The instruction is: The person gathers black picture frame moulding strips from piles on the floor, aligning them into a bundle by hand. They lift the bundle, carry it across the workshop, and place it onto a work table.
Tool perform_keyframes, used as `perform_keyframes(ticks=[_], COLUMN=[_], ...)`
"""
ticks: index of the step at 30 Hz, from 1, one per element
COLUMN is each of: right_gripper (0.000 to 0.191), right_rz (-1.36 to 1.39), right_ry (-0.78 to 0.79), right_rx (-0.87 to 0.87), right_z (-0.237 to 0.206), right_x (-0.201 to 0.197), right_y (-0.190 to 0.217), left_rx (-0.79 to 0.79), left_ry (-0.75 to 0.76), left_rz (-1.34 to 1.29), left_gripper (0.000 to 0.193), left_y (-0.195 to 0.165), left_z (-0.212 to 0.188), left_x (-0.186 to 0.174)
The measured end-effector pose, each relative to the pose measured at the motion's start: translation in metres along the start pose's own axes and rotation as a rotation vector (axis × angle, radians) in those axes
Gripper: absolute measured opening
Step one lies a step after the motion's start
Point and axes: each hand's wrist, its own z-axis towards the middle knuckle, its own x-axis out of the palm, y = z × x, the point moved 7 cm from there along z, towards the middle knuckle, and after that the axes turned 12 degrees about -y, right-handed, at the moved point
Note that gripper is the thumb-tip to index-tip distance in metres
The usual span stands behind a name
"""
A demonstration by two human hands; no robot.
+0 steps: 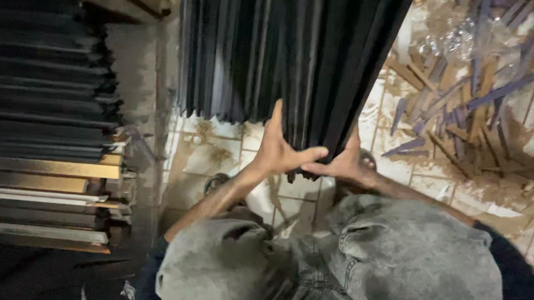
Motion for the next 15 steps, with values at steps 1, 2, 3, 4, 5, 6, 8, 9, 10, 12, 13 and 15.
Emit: perform_keyframes(ticks=[1,2,3,4,5,6,8,9,10,12,13,15], right_gripper=[0.125,0.124,0.122,0.120,0.118,0.116,0.111,0.104,0.098,0.092,0.093,0.094], right_rz=[0.023,0.049,0.053,0.054,0.062,0.072,0.097,0.075,0.056,0.029,0.015,-0.049], right_ry=[-0.031,-0.068,-0.105,-0.136,-0.167,-0.197,-0.246,-0.258,-0.263,-0.295,-0.332,-0.324], right_rx=[0.026,0.062,0.101,0.131,0.167,0.255,0.422,0.440,0.464,0.520,0.512,0.554], right_z=[0.002,-0.005,0.005,-0.001,-0.001,-0.009,-0.020,-0.024,-0.026,-0.029,-0.031,-0.033], right_x=[-0.010,-0.019,-0.036,-0.042,-0.048,-0.055,-0.059,-0.058,-0.054,-0.048,-0.049,-0.052], right_y=[-0.011,-0.027,-0.038,-0.059,-0.075,-0.092,-0.124,-0.138,-0.146,-0.156,-0.161,-0.169], left_rx=[0.016,0.024,-0.002,-0.020,-0.043,-0.141,-0.330,-0.389,-0.453,-0.550,-0.542,-0.492], left_ry=[-0.003,0.002,0.052,0.096,0.139,0.162,0.193,0.220,0.240,0.234,0.220,0.200], left_rz=[0.108,0.220,0.168,0.113,0.063,0.034,-0.019,-0.037,-0.053,0.021,0.109,0.251], left_gripper=[0.108,0.113,0.107,0.101,0.095,0.096,0.097,0.098,0.100,0.103,0.105,0.104], left_y=[0.005,0.018,0.022,0.042,0.058,0.082,0.131,0.157,0.177,0.211,0.222,0.232], left_z=[0.015,0.023,0.045,0.053,0.062,0.066,0.073,0.080,0.083,0.073,0.074,0.076], left_x=[0.013,0.023,0.045,0.057,0.069,0.080,0.094,0.100,0.102,0.094,0.090,0.081])
